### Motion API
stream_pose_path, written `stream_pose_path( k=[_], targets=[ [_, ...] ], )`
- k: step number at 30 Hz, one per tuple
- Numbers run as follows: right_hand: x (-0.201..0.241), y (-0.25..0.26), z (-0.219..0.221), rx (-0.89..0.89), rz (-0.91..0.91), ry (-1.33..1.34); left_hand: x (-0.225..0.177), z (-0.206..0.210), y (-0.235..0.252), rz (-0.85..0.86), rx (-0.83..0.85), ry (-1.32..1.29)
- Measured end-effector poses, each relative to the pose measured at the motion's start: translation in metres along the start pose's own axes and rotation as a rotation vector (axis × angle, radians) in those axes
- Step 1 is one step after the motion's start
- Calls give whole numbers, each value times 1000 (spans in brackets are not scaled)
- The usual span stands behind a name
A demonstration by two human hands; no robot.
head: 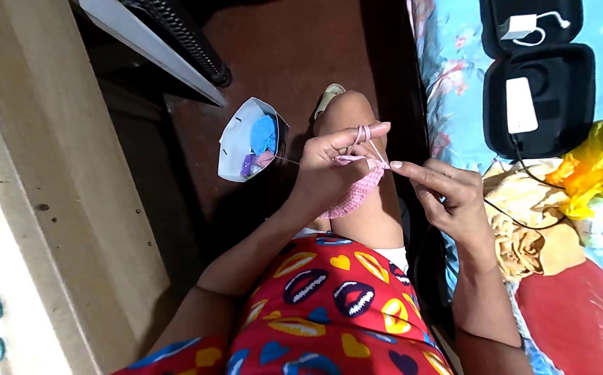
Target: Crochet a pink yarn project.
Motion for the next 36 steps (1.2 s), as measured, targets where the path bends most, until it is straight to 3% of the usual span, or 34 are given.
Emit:
stream_pose_path(
  k=[11,17,21,27,32,36],
  targets=[
    [2,0,20,-52,166,573,6,12,-3,14,85,35],
    [-16,-7,30,-75,371,903,39,8,4,-185,182,-291],
    [-23,-11,41,-89,421,1036,56,-13,8,-248,223,-244],
    [-25,-11,49,-76,459,1140,51,-44,10,-104,480,140],
    [-23,-9,51,-65,465,1159,42,-36,12,85,468,-267],
    [-22,-8,51,-70,477,1154,37,2,8,59,414,-292]
  ],
)
Point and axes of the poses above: each hand's wrist, its own y-axis towards the middle knuckle, its own z-axis out of the palm, x = y × z, the point moved 7 cm from there along y, towards the middle knuckle
